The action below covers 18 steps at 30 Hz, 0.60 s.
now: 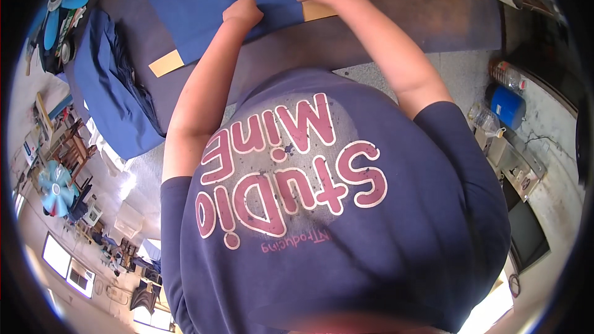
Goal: Ironing a blue garment using a wooden template and then folding it.
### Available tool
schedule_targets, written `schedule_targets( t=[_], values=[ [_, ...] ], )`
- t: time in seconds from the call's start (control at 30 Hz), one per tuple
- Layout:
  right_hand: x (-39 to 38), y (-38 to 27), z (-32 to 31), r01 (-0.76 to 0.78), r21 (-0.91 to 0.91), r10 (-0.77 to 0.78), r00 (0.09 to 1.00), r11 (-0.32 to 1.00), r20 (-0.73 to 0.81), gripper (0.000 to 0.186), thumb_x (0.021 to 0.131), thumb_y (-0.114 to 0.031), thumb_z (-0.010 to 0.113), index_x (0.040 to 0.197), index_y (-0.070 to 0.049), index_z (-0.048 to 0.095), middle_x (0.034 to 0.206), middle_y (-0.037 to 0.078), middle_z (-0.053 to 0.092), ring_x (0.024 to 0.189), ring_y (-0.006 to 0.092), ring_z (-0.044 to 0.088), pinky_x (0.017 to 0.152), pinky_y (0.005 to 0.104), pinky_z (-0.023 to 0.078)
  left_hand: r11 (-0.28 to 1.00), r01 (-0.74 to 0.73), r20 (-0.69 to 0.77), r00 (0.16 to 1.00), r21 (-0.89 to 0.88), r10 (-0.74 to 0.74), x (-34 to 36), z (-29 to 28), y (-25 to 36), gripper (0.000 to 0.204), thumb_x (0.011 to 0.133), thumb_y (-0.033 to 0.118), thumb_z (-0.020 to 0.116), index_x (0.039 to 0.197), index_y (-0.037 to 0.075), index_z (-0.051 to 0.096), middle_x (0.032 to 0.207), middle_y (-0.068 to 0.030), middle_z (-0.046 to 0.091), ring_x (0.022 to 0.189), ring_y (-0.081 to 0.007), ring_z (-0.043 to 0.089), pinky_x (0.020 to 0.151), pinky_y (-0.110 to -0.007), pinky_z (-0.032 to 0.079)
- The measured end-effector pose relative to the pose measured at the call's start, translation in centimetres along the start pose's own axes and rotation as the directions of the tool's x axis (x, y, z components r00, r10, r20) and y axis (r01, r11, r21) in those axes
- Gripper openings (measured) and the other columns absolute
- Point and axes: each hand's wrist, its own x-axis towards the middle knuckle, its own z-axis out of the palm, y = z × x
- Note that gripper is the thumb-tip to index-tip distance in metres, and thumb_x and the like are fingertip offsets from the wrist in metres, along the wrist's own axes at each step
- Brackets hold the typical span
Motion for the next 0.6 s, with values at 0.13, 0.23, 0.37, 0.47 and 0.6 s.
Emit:
schedule_targets(
  t=[0.13,0.23,0.37,0.47,0.6],
  values=[
    [-0.4,8.9,-5.6,-0.086,0.164,0.178,0.682,0.983,-0.709,0.050,0.071,-0.030,0.075,0.110,-0.004,0.058,0.113,0.015,0.057,0.109,0.0331,0.053,0.095,0.0433,0.042,0.999,0.027,0.048,0.998,0.017,-0.028,-0.1,-0.4,-0.1,0.031,0.079,0.022,0.058,0.106,0.010,0.068,0.112,-0.0105,0.066,0.106,-0.0305,0.062,0.089,-0.040,0.049],
    [-1.0,15.2,-8.0,-0.375,0.075,0.367,0.814,0.924,-0.451,0.051,0.069,-0.035,0.076,0.105,-0.002,0.062,0.109,0.017,0.061,0.105,0.0334,0.056,0.091,0.0412,0.046,1.000,0.014,0.041,0.999,0.013,-0.015,0.3,0.3,-0.9,0.031,0.079,0.021,0.058,0.105,0.009,0.068,0.111,-0.0105,0.066,0.106,-0.0306,0.062,0.089,-0.040,0.049],
    [0.0,18.3,-8.0,-0.261,0.274,0.303,0.945,0.926,-0.123,0.041,0.069,-0.028,0.073,0.099,-0.001,0.064,0.089,0.021,0.067,0.088,0.0332,0.066,0.078,0.0428,0.051,0.999,0.034,0.039,0.999,0.015,-0.034,0.1,0.3,-1.5,0.031,0.079,0.022,0.059,0.106,0.009,0.068,0.111,-0.0101,0.067,0.105,-0.0306,0.062,0.089,-0.040,0.049],
    [1.1,17.2,-8.9,-0.170,0.406,0.224,0.970,0.898,-0.089,0.036,0.070,-0.027,0.070,0.096,-0.002,0.065,0.087,0.022,0.067,0.086,0.0336,0.067,0.076,0.0425,0.051,0.999,0.047,0.024,0.999,0.002,-0.047,0.1,0.3,-2.0,0.032,0.079,0.022,0.060,0.106,0.009,0.067,0.111,-0.0101,0.066,0.106,-0.0305,0.062,0.089,-0.041,0.049],
    [1.9,13.2,-9.1,-0.032,0.246,0.044,0.998,0.969,-0.042,0.034,0.072,-0.028,0.067,0.096,-0.004,0.066,0.088,0.022,0.067,0.086,0.0341,0.066,0.076,0.0428,0.052,0.998,0.065,0.063,0.996,-0.026,-0.063,-0.2,0.1,-1.8,0.032,0.079,0.021,0.059,0.107,0.008,0.067,0.112,-0.0118,0.067,0.106,-0.0307,0.062,0.089,-0.041,0.050]
  ],
)
